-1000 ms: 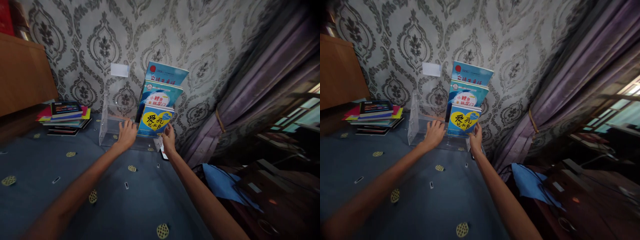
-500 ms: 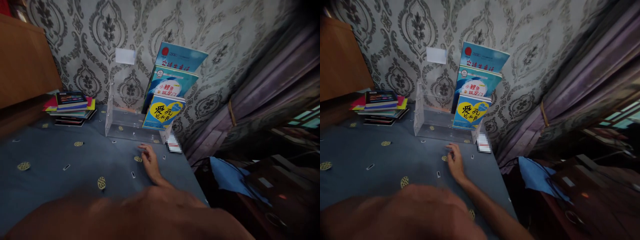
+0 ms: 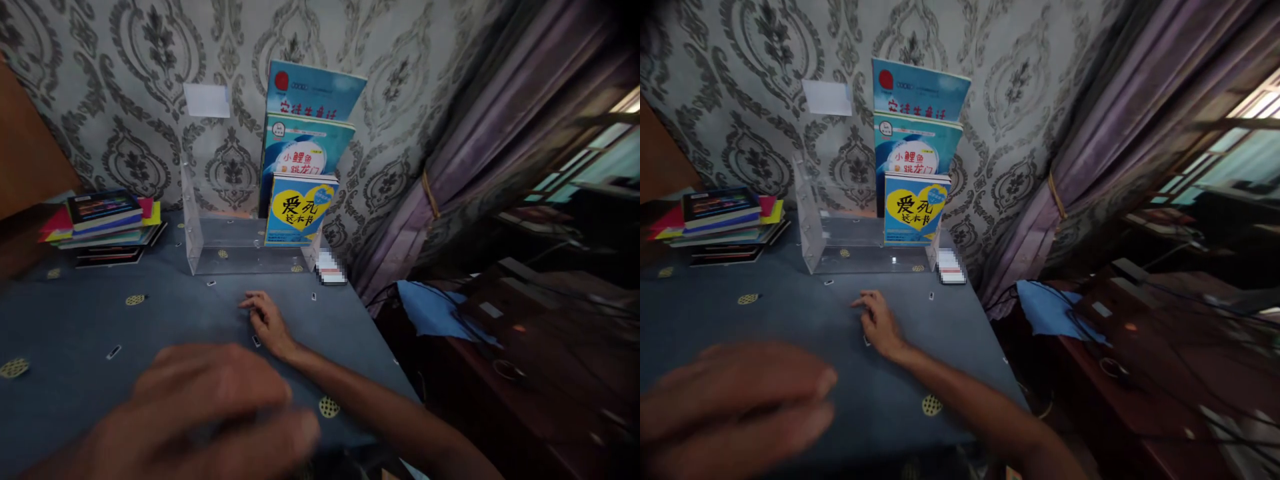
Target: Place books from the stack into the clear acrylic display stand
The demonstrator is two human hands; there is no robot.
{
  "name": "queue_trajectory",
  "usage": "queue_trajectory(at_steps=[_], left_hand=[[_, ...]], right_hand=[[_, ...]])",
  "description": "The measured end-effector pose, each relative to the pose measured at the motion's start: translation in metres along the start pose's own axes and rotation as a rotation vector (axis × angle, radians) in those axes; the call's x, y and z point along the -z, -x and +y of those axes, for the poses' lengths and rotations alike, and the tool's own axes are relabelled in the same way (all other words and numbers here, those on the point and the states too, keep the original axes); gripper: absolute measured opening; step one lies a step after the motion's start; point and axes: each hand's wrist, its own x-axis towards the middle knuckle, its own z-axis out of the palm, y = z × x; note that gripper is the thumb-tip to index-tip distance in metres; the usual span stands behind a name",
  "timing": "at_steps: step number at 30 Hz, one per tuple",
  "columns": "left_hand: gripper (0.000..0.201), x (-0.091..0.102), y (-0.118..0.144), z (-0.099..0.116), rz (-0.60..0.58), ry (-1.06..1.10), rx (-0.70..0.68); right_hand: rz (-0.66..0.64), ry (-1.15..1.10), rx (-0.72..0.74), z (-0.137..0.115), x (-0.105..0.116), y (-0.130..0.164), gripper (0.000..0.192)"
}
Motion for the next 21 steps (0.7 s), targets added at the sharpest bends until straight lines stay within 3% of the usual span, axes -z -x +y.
queue_trajectory(at_steps=[1,4,6,7,10,16,21], left_hand=[[0.071,-0.006,-0.005,-0.011,-0.029,0.009,-0.065],[0.053,-0.022,-0.007,-0.066,-0.086,-0.031,0.067],[0.040,-0.023,0.003,-0.115,-0.122,-0.203,0.303],[0.038,-0.019,0.009,-0.140,-0.124,-0.335,0.458],[0.039,0.004,0.019,-0.205,-0.040,-0.541,0.655],[0.053,0.044,0.005,-0.292,0.040,-0.759,0.831],[0.073,0.060,-0.001,-0.348,-0.157,-0.837,1.002]], right_hand=[[0.010,-0.015,0.000,0.002,0.001,0.000,0.038],[0.021,-0.070,0.011,0.007,0.003,0.000,0.031],[0.009,-0.084,0.008,0.010,0.003,-0.001,0.029],[0.007,-0.090,0.004,0.011,0.003,-0.001,0.027],[-0.017,-0.096,-0.024,0.011,0.003,-0.003,0.026],[-0.014,-0.078,-0.057,0.009,0.001,-0.003,0.026],[-0.009,-0.062,-0.068,0.012,0.000,-0.002,0.025]])
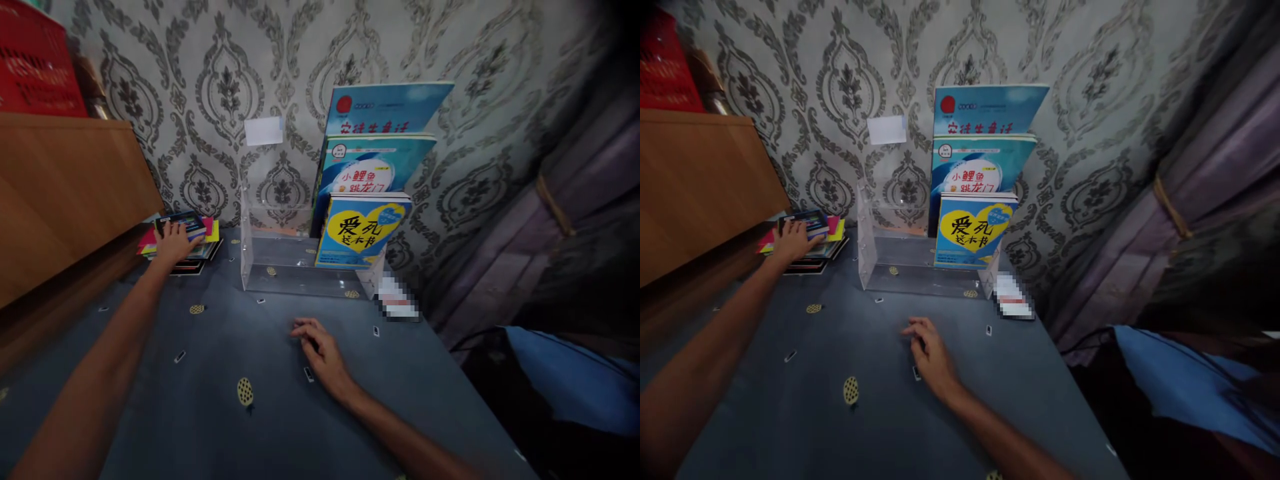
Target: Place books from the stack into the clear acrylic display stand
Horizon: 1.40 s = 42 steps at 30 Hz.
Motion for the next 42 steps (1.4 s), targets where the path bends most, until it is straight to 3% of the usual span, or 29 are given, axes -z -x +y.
queue_trajectory(at_steps=[2,5,13,23,32,38,42], left_hand=[[0.078,-0.004,-0.009,-0.008,-0.075,-0.011,0.026],[0.078,-0.005,-0.006,-0.016,-0.073,-0.046,-0.015],[0.058,0.011,0.035,-0.023,-0.029,-0.189,-0.186],[0.052,0.017,0.067,-0.014,0.017,-0.310,-0.217],[0.056,0.024,0.125,-0.007,-0.049,-0.375,-0.287],[0.056,0.019,0.169,-0.008,0.033,-0.313,-0.366],[0.056,0.013,0.211,0.000,0.027,-0.283,-0.460]], right_hand=[[0.005,0.010,0.008,0.001,0.000,0.000,0.025],[0.005,0.021,0.007,0.001,0.000,0.000,0.025],[-0.022,0.017,0.001,-0.001,0.000,0.001,0.025],[-0.038,0.037,0.034,-0.001,0.000,0.000,0.026],[-0.060,0.031,0.043,-0.002,-0.002,0.000,0.028],[-0.066,0.066,0.035,-0.007,-0.003,0.003,0.031],[-0.064,0.083,0.015,-0.012,-0.001,0.003,0.029]])
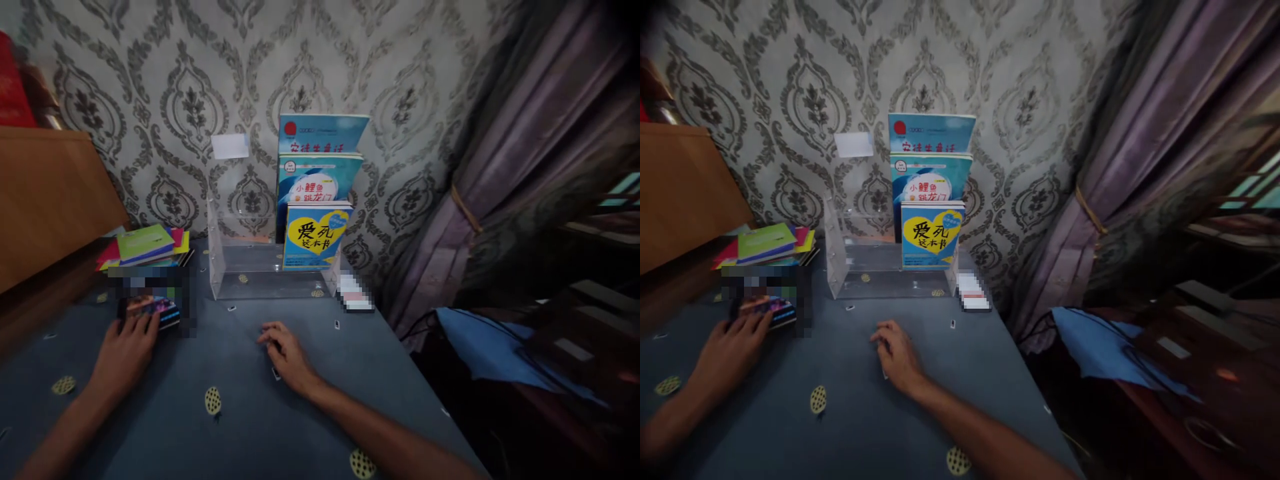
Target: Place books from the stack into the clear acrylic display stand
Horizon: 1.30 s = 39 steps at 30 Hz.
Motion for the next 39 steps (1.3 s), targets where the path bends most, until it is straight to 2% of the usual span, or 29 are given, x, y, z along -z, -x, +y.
queue_trajectory(at_steps=[5,7,10,13,17,20,22,25,32,35,37,39], left_hand=[[0.058,0.008,0.039,0.036,-0.083,0.015,-0.086],[0.049,0.013,0.042,0.039,-0.103,0.076,-0.111],[0.041,0.012,0.029,0.026,-0.141,0.259,-0.107],[0.048,-0.008,0.004,0.007,-0.128,0.393,0.023],[0.059,-0.053,-0.019,-0.007,-0.119,0.331,0.229],[0.062,-0.080,-0.016,-0.004,-0.131,0.351,0.226],[0.062,-0.088,-0.007,0.002,-0.096,0.377,0.181],[0.062,-0.084,0.009,0.017,-0.059,0.418,0.125],[0.060,-0.046,0.028,0.055,-0.067,0.547,0.001],[0.060,-0.034,0.027,0.059,-0.089,0.592,-0.022],[0.060,-0.031,0.026,0.058,-0.104,0.612,-0.030],[0.060,-0.029,0.025,0.057,-0.108,0.619,-0.026]], right_hand=[[-0.020,0.011,0.008,-0.001,0.002,-0.001,0.031],[-0.020,0.013,0.024,0.002,0.002,-0.001,0.031],[-0.009,0.008,0.051,0.006,0.001,-0.002,0.029],[-0.011,-0.004,0.064,0.010,-0.001,-0.002,0.028],[-0.002,0.002,0.056,0.013,-0.001,-0.003,0.028],[-0.009,0.012,0.052,0.013,0.000,-0.003,0.027],[-0.014,0.015,0.060,0.012,0.001,-0.003,0.027],[-0.017,0.009,0.070,0.012,0.001,-0.004,0.027],[-0.047,0.044,0.039,0.011,0.000,-0.006,0.027],[-0.176,0.112,0.016,-0.013,0.016,-0.004,0.027],[-0.347,0.194,0.009,-0.041,0.039,0.004,0.026],[-0.511,0.265,0.103,-0.075,0.067,0.015,0.025]])
